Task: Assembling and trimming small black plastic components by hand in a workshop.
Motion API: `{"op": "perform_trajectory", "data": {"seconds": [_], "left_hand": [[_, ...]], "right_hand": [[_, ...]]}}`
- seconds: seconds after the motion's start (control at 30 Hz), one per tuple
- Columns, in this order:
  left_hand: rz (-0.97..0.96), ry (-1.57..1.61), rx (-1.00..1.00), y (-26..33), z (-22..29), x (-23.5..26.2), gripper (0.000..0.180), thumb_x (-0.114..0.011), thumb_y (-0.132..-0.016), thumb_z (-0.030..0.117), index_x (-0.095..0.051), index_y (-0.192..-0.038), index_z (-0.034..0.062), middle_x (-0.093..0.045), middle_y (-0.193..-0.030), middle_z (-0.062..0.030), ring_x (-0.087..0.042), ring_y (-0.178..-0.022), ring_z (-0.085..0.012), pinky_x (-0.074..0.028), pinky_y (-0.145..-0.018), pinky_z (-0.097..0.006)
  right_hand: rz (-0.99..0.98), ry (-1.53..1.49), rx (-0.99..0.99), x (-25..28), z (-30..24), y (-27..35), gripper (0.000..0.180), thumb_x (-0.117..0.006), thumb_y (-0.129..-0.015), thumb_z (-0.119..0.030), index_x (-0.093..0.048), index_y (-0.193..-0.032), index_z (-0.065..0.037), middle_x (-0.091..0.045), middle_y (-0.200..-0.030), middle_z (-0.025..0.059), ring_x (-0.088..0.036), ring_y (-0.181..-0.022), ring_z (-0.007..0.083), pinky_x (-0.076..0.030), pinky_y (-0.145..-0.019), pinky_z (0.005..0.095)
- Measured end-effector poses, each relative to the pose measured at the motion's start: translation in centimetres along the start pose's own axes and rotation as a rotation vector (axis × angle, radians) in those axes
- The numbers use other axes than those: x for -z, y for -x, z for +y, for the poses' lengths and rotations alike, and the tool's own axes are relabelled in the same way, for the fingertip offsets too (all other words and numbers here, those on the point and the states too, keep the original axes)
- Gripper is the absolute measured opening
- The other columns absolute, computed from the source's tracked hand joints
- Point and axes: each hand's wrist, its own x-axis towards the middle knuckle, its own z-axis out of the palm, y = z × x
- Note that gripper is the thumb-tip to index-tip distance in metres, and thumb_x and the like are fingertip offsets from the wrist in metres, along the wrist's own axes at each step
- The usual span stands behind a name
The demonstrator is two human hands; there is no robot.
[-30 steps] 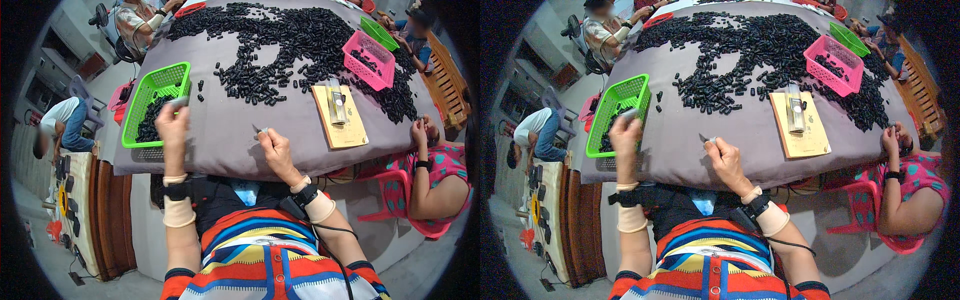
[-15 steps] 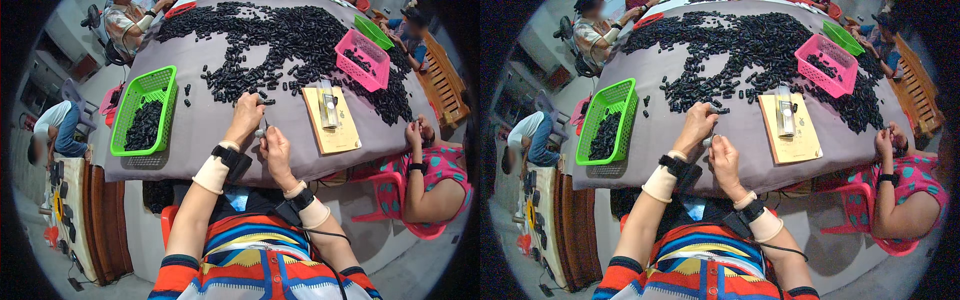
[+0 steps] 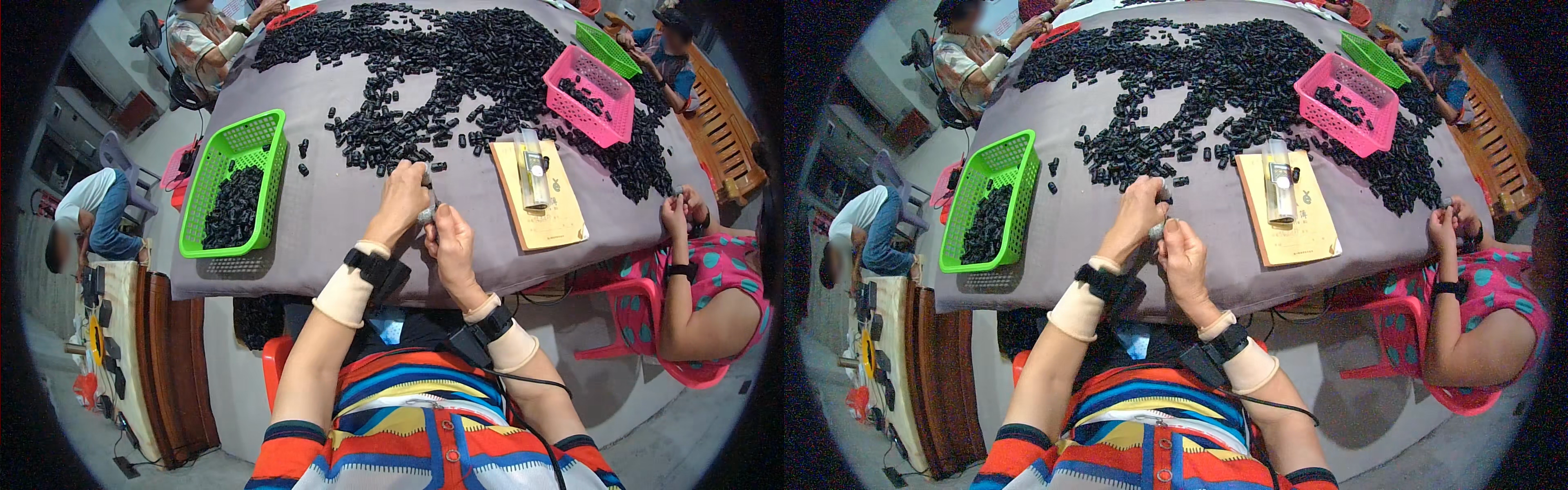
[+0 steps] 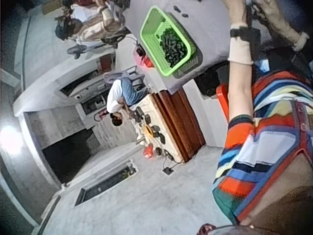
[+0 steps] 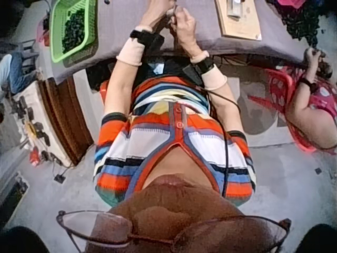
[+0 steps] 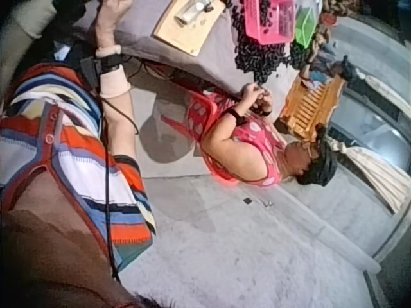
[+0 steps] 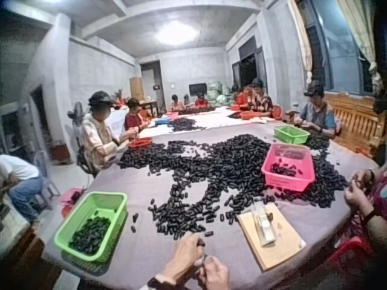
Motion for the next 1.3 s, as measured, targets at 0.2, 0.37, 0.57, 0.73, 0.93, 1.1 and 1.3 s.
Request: {"op": "perform_trajectory", "data": {"seconds": [0.2, 0.37, 0.57, 0.73, 0.93, 1.1, 1.3], "left_hand": [[0.043, 0.192, 0.044, 3.2, -0.4, 1.9, 0.020, -0.060, -0.069, -0.001, -0.056, -0.089, 0.0001, -0.053, -0.070, -0.0105, -0.056, -0.064, -0.0233, -0.046, -0.057, -0.032], [-0.162, 0.800, 0.500, 5.8, -0.4, 4.2, 0.020, -0.058, -0.077, -0.001, -0.059, -0.097, 0.0022, -0.054, -0.069, -0.0009, -0.050, -0.049, -0.0082, -0.044, -0.046, -0.020], [-0.126, 1.471, 0.630, 9.2, -1.4, 4.8, 0.017, -0.057, -0.082, 0.001, -0.058, -0.099, 0.0006, -0.060, -0.074, -0.0078, -0.060, -0.058, -0.0149, -0.052, -0.051, -0.025], [-0.064, 1.625, 0.668, 10.0, -1.0, 5.2, 0.016, -0.054, -0.085, 0.002, -0.057, -0.101, 0.0011, -0.061, -0.084, -0.0098, -0.062, -0.069, -0.0181, -0.054, -0.060, -0.027], [-0.082, 1.750, 0.596, 10.9, -2.6, 4.9, 0.018, -0.055, -0.086, 0.004, -0.058, -0.103, 0.0032, -0.061, -0.085, -0.0084, -0.060, -0.069, -0.0168, -0.052, -0.059, -0.026], [-0.075, 1.784, 0.567, 11.1, -2.7, 4.8, 0.021, -0.056, -0.086, 0.004, -0.057, -0.106, 0.0044, -0.061, -0.089, -0.0073, -0.055, -0.071, -0.0141, -0.049, -0.064, -0.024], [-0.094, 1.802, 0.568, 11.3, -2.8, 5.0, 0.025, -0.054, -0.086, 0.005, -0.056, -0.111, 0.0054, -0.061, -0.090, -0.0064, -0.055, -0.070, -0.0130, -0.048, -0.063, -0.023]], "right_hand": [[-0.001, 0.014, -0.019, -0.2, -0.1, 0.1, 0.032, -0.045, -0.094, -0.033, -0.048, -0.074, -0.008, -0.041, -0.058, -0.0063, -0.034, -0.049, 0.0013, -0.028, -0.042, 0.0174], [-0.031, 0.091, -0.011, -0.4, 0.0, 0.2, 0.032, -0.046, -0.093, -0.032, -0.048, -0.073, -0.007, -0.039, -0.058, -0.0064, -0.034, -0.051, 0.0019, -0.029, -0.044, 0.0186], [-0.111, 0.366, 0.096, -0.4, 0.9, 0.3, 0.033, -0.048, -0.092, -0.029, -0.048, -0.070, -0.004, -0.041, -0.055, -0.0026, -0.036, -0.052, 0.0045, -0.031, -0.045, 0.0238], [-0.119, 0.457, 0.116, -0.6, 0.8, 0.3, 0.034, -0.050, -0.091, -0.027, -0.047, -0.068, -0.002, -0.040, -0.051, 0.0022, -0.036, -0.050, 0.0057, -0.031, -0.043, 0.0277], [-0.176, 0.514, 0.160, -0.5, 1.0, 0.5, 0.032, -0.052, -0.090, -0.024, -0.045, -0.069, -0.001, -0.038, -0.052, 0.0040, -0.033, -0.052, 0.0064, -0.030, -0.043, 0.0282], [-0.205, 0.539, 0.168, -0.5, 0.8, 0.7, 0.032, -0.053, -0.088, -0.024, -0.045, -0.069, 0.000, -0.038, -0.052, 0.0067, -0.033, -0.051, 0.0074, -0.030, -0.043, 0.0297], [-0.240, 0.639, 0.187, -0.8, 0.0, 0.9, 0.030, -0.055, -0.086, -0.023, -0.046, -0.068, 0.000, -0.041, -0.053, 0.0138, -0.037, -0.047, 0.0136, -0.032, -0.043, 0.0326]]}}
